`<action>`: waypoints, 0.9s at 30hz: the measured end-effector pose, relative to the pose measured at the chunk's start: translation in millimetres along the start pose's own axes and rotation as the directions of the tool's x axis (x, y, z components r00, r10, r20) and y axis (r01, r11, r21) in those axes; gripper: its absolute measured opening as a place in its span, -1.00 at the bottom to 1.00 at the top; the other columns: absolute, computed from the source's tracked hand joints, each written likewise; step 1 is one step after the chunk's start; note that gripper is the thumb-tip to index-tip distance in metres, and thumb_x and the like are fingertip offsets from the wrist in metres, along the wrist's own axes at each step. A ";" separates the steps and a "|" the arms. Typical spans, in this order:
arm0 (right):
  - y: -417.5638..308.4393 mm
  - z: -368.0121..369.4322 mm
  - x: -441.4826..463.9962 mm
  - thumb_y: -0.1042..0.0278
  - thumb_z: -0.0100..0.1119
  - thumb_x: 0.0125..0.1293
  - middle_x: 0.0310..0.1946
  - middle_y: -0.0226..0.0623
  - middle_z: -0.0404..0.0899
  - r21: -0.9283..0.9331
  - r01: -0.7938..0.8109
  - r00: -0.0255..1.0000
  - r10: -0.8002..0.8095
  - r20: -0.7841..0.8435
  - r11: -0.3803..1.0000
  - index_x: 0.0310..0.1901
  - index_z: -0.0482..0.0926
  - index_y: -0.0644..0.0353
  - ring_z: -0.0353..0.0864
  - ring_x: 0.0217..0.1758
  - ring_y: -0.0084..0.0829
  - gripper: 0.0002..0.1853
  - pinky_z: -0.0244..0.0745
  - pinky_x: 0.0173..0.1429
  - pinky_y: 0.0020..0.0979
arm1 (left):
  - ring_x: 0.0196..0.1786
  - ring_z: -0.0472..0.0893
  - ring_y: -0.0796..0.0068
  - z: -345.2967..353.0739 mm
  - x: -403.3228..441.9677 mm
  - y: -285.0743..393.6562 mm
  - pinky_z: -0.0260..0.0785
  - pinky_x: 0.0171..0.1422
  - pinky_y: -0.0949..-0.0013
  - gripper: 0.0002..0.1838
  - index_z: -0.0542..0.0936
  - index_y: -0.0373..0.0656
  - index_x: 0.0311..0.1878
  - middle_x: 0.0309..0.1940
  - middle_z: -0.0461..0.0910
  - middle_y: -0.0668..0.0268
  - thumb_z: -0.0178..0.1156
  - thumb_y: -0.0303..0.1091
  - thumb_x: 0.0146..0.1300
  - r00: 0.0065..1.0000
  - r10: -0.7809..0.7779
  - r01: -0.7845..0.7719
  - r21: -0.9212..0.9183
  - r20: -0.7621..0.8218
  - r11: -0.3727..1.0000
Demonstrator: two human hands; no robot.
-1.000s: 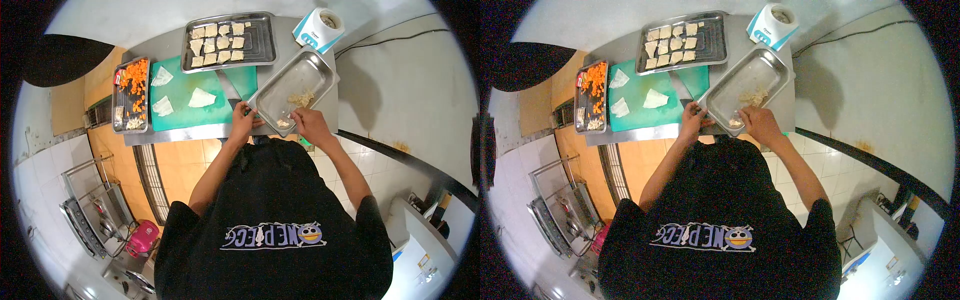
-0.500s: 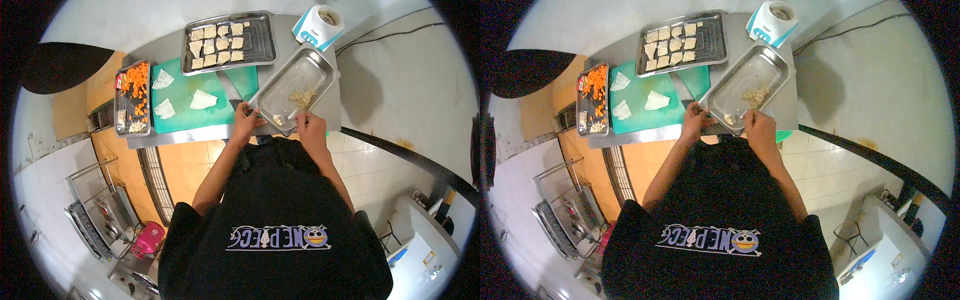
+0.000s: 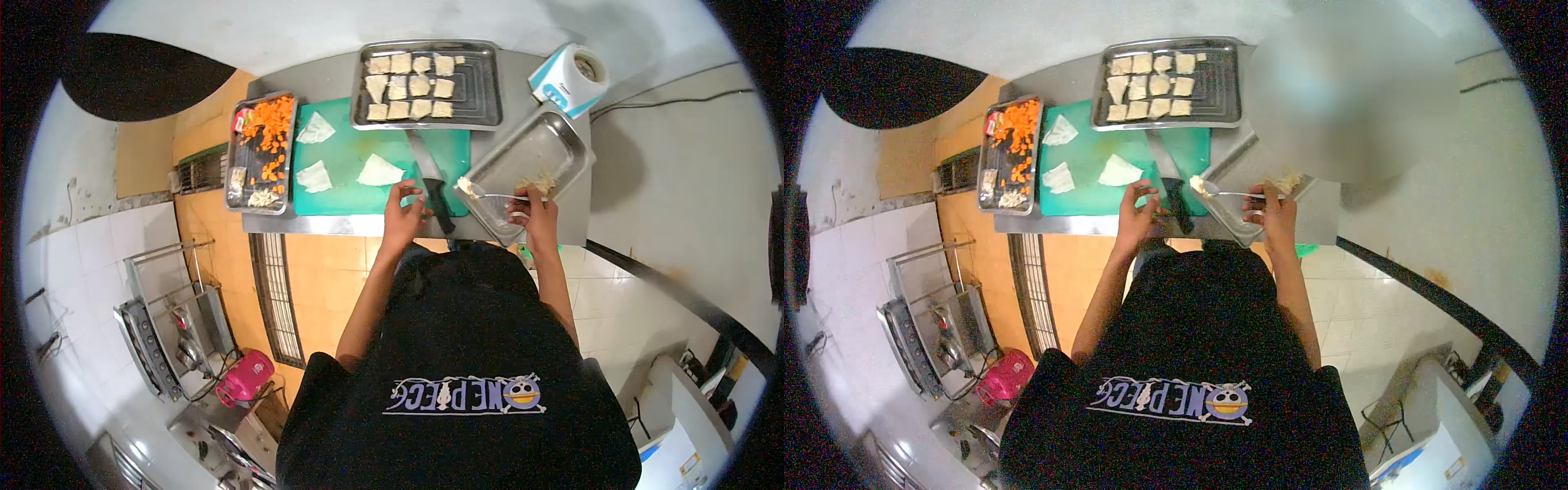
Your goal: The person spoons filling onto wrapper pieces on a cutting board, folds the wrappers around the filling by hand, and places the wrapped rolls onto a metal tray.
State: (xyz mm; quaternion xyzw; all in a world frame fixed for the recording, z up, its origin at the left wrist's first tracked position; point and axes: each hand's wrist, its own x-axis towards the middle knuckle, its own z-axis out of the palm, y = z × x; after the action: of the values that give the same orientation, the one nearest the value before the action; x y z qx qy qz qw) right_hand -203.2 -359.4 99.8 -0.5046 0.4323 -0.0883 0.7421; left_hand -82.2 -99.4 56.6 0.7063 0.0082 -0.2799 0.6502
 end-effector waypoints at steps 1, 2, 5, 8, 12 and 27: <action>-1.8 11.3 -2.6 0.14 0.09 0.63 -0.33 -0.12 0.74 0.004 -0.018 0.999 0.018 0.036 1.000 -0.07 0.69 0.37 0.80 -0.34 -0.34 -0.62 0.74 -0.40 -0.37 | -0.09 0.76 0.33 -11.5 -2.3 2.0 0.60 -0.17 0.34 -0.50 0.36 -0.15 0.41 0.23 0.51 0.13 0.30 -0.43 0.50 0.999 -0.030 0.030 -0.033 -0.013 0.999; -1.4 22.3 -4.6 0.14 0.10 0.64 -0.32 -0.12 0.74 0.008 -0.034 0.997 0.033 0.069 0.999 -0.07 0.69 0.36 0.80 -0.32 -0.35 -0.62 0.74 -0.38 -0.37 | -0.09 0.76 0.33 -18.5 -2.4 3.5 0.60 -0.17 0.34 -0.50 0.36 -0.15 0.41 0.23 0.51 0.13 0.30 -0.43 0.50 1.000 -0.024 0.023 -0.032 -0.020 0.999; 5.3 55.4 -7.5 0.13 0.07 0.67 -0.28 -0.13 0.76 -0.065 0.052 0.977 -0.037 0.210 0.997 -0.06 0.69 0.37 0.81 -0.28 -0.37 -0.60 0.74 -0.35 -0.38 | 0.17 0.66 0.23 -37.0 3.3 12.8 0.57 0.16 0.22 -0.22 0.29 -0.14 0.55 0.31 0.50 0.16 0.48 -0.38 0.36 0.988 0.145 -0.150 0.089 0.055 0.985; 16.0 92.7 -6.9 0.13 0.04 0.70 -0.27 -0.14 0.77 -0.118 0.173 0.955 -0.137 0.264 0.978 -0.05 0.69 0.38 0.81 -0.27 -0.40 -0.58 0.75 -0.33 -0.38 | 0.18 0.66 0.21 -51.8 9.9 26.4 0.58 0.14 0.18 -0.06 0.28 -0.12 0.58 0.33 0.50 0.18 0.61 -0.35 0.21 0.953 0.268 -0.298 0.286 0.137 0.911; 25.7 138.5 -9.1 0.12 0.02 0.71 -0.28 -0.17 0.77 -0.146 0.211 0.957 -0.174 0.231 0.967 -0.06 0.70 0.38 0.80 -0.28 -0.45 -0.57 0.73 -0.32 -0.41 | 0.10 0.68 0.22 -77.7 27.1 38.9 0.57 0.09 0.19 -0.09 0.42 -0.14 0.48 0.28 0.53 0.14 0.67 -0.13 0.12 0.945 0.278 -0.326 0.502 0.170 0.801; 49.7 174.5 -11.7 0.14 0.00 0.71 -0.18 -0.16 0.79 -0.261 0.254 0.960 -0.211 0.182 0.931 0.05 0.71 0.32 0.82 -0.25 -0.44 -0.60 0.73 -0.32 -0.42 | -0.14 0.73 0.13 -102.9 64.1 38.6 0.62 -0.09 0.15 -0.54 0.71 -0.09 0.07 -0.05 0.66 0.17 0.62 -0.17 0.15 0.836 0.490 -0.531 0.591 0.248 0.607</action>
State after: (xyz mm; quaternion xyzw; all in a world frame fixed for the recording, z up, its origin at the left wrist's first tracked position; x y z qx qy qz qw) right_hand -98.0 -211.7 85.6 -0.6580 0.3201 -0.0750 0.6775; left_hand 25.9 -33.0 65.6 0.8472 -0.3088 -0.0897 0.4229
